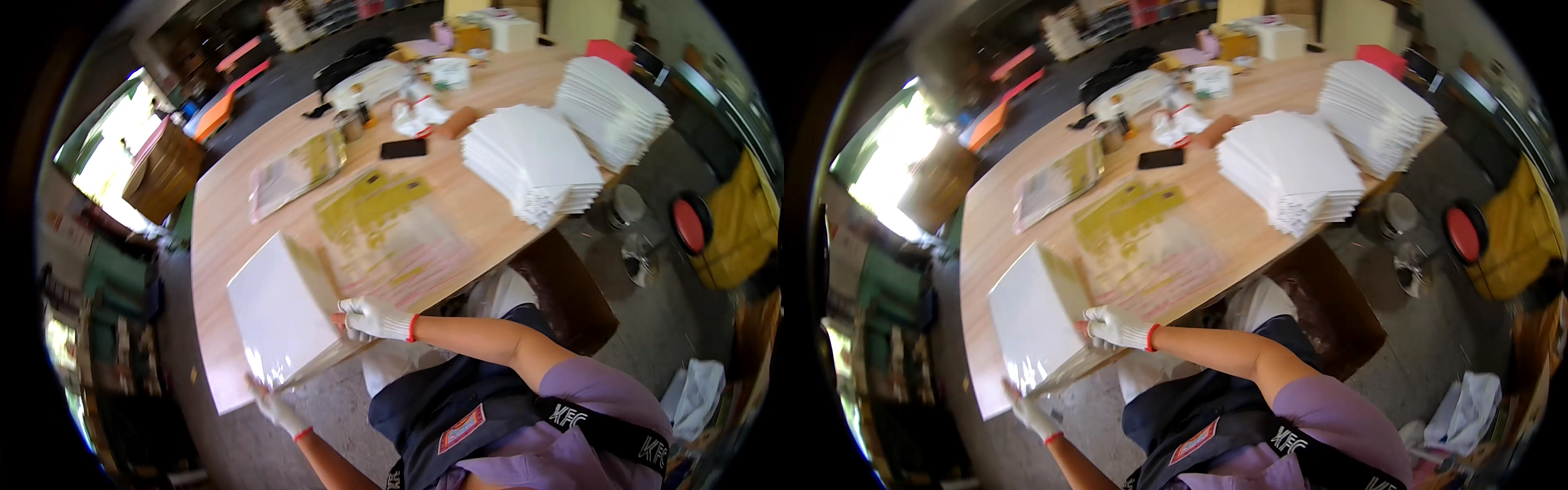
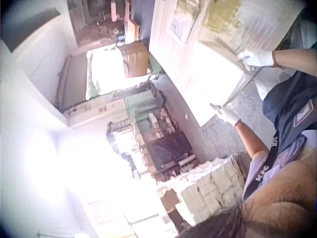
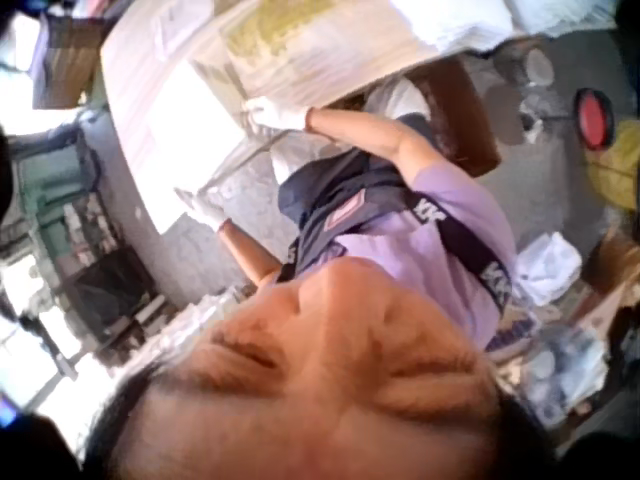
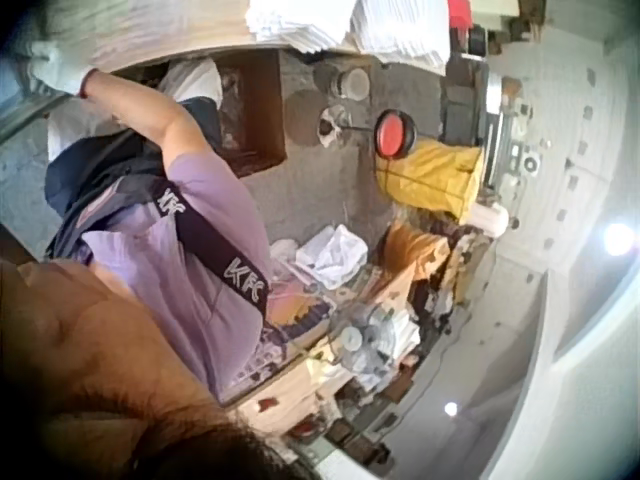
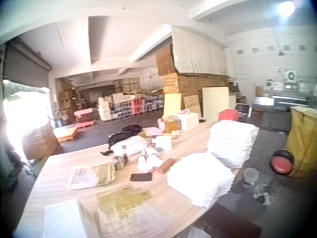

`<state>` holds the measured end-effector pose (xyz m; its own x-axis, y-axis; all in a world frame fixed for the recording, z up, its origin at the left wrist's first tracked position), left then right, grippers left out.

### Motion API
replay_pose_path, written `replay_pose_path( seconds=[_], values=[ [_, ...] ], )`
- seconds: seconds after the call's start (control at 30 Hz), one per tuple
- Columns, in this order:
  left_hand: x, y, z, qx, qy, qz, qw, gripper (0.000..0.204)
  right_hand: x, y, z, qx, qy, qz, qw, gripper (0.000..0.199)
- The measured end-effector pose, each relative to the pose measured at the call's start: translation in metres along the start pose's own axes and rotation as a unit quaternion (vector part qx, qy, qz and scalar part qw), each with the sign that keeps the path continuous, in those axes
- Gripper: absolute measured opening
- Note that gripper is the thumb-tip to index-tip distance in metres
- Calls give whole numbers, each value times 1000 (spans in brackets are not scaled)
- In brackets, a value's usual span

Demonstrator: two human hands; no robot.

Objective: The person repeatedly picks up white rectangular sheets from a stack on a table and places them into clear plastic sleeves. The person wears white gloves and a purple shirt with a KFC logo. The process involves sliding the paper into the sleeve and stacking the completed units on the table.

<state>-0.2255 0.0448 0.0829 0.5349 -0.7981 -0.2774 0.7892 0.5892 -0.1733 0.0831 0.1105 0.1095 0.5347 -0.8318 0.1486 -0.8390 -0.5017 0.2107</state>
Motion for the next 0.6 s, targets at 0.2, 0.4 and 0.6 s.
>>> replay_pose_path(
  seconds=[0.2, 0.4, 0.6],
  values=[
    [53, -4, -56, 33, -7, 147, 989, 40, 127, -143, -8, -15, -176, 284, 942, 21],
    [121, 26, -88, -100, -52, -26, 993, 33, 261, -326, -10, -88, -97, 663, 737, 17],
    [136, 92, -83, -131, 121, -197, 964, 27, 295, -374, -3, -172, -68, 665, 724, 18]
  ],
)
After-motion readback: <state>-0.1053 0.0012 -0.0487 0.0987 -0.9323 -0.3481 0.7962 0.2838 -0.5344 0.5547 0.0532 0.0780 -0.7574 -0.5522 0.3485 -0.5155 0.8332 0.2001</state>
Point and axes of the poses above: each hand's wrist, its own x-axis away from the middle knuckle, its own y-axis out of the palm, z = x × y, the point moved 2 cm from there along -x, towards the middle knuckle, and after that the axes turned 5 degrees about -z, right-handed, at the moved point
